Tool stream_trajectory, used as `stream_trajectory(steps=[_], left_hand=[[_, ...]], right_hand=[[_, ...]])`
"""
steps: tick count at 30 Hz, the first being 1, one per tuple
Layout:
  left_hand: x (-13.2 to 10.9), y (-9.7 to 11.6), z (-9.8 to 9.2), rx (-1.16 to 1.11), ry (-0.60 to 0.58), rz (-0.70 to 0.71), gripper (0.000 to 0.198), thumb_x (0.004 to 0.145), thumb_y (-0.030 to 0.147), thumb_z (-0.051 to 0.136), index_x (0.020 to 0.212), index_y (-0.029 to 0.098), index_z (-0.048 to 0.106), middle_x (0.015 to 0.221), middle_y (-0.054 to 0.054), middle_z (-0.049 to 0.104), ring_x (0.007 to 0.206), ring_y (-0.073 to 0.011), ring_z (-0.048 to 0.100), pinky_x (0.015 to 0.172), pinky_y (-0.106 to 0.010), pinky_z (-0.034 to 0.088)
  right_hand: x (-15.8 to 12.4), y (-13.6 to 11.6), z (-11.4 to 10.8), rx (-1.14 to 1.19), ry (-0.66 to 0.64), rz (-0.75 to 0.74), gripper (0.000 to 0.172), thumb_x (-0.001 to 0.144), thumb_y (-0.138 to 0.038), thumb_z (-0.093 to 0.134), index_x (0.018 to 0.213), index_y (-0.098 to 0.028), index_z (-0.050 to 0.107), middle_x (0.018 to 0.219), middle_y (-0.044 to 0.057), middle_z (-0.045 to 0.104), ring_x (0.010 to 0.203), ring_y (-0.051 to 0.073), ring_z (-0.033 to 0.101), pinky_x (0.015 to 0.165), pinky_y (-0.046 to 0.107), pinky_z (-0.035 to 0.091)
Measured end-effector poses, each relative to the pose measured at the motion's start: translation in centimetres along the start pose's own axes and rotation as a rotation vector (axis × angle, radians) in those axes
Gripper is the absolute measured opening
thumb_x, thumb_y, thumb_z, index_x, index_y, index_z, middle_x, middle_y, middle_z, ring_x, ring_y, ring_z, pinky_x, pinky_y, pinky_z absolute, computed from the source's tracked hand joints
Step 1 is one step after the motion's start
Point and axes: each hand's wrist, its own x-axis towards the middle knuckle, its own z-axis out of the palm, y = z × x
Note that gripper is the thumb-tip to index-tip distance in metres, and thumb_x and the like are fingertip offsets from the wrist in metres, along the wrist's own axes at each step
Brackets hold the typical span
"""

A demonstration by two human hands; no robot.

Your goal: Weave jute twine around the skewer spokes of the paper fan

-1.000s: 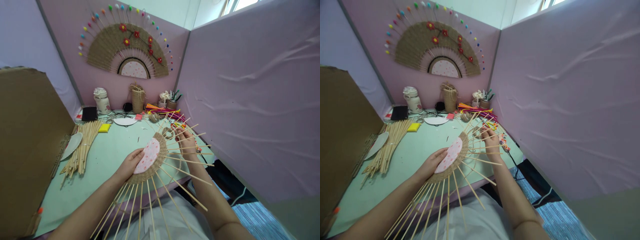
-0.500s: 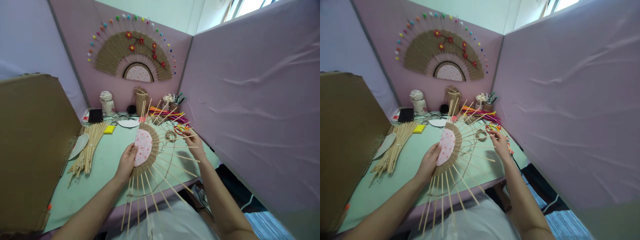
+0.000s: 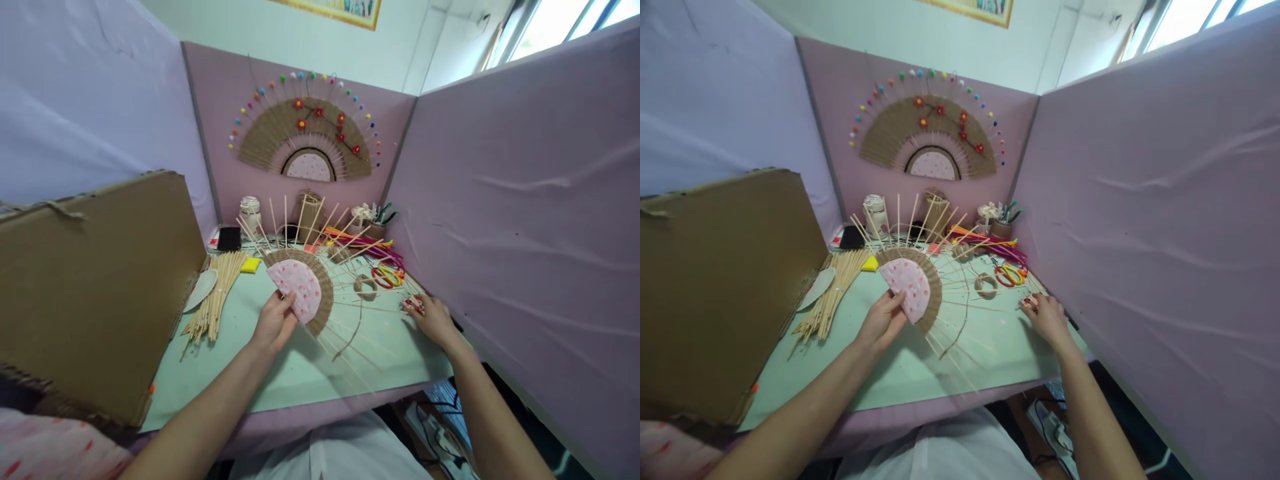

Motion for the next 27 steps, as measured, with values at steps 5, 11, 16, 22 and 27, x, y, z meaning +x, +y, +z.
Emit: stream_trajectory(steps=[5, 11, 16, 22, 27], left_hand=[[0.3, 0.0, 0.9, -0.018, -0.034, -0.057, 0.051, 0.071, 0.005, 0.070, 0.119, 0.020, 0.060, 0.107, -0.008, 0.072, 0.104, -0.0221, 0.066, 0.102, -0.042, 0.047], [2.1, -0.6, 1.7, -0.093, 0.007, -0.044, 0.059, 0.064, -0.004, 0.067, 0.116, 0.024, 0.061, 0.102, -0.004, 0.072, 0.095, -0.0180, 0.068, 0.099, -0.040, 0.048], [3.3, -1.4, 1.4, -0.102, 0.030, -0.013, 0.061, 0.061, -0.008, 0.064, 0.112, 0.024, 0.061, 0.102, -0.003, 0.072, 0.095, -0.0176, 0.067, 0.097, -0.038, 0.050], [3.5, -2.0, 0.7, -0.100, 0.063, -0.005, 0.060, 0.059, -0.009, 0.063, 0.110, 0.022, 0.062, 0.096, -0.002, 0.072, 0.090, -0.0165, 0.068, 0.094, -0.035, 0.051], [3.2, -2.2, 0.4, -0.106, 0.073, -0.010, 0.058, 0.059, -0.007, 0.065, 0.109, 0.021, 0.062, 0.093, -0.002, 0.072, 0.088, -0.0155, 0.067, 0.095, -0.035, 0.049]], right_hand=[[0.1, -0.9, 0.2, -0.131, -0.084, 0.012, 0.053, 0.084, -0.039, 0.060, 0.128, -0.012, 0.055, 0.122, 0.022, 0.058, 0.113, 0.034, 0.057, 0.092, 0.039, 0.041], [0.3, -0.6, 0.0, -0.233, -0.121, 0.163, 0.059, 0.086, -0.048, 0.056, 0.124, -0.003, 0.057, 0.113, 0.027, 0.062, 0.109, 0.037, 0.060, 0.089, 0.042, 0.044], [0.7, -0.3, 0.0, -0.218, -0.218, 0.156, 0.052, 0.087, -0.046, 0.055, 0.120, -0.006, 0.062, 0.112, 0.025, 0.065, 0.107, 0.034, 0.064, 0.086, 0.039, 0.047], [1.0, 0.0, -0.4, -0.106, -0.193, 0.192, 0.046, 0.085, -0.043, 0.056, 0.111, -0.006, 0.067, 0.107, 0.025, 0.068, 0.100, 0.033, 0.067, 0.079, 0.036, 0.048], [-1.1, 0.6, -2.2, 0.522, 0.044, 0.135, 0.040, 0.078, -0.048, 0.060, 0.097, -0.015, 0.068, 0.087, 0.015, 0.070, 0.083, 0.029, 0.067, 0.069, 0.037, 0.051]])
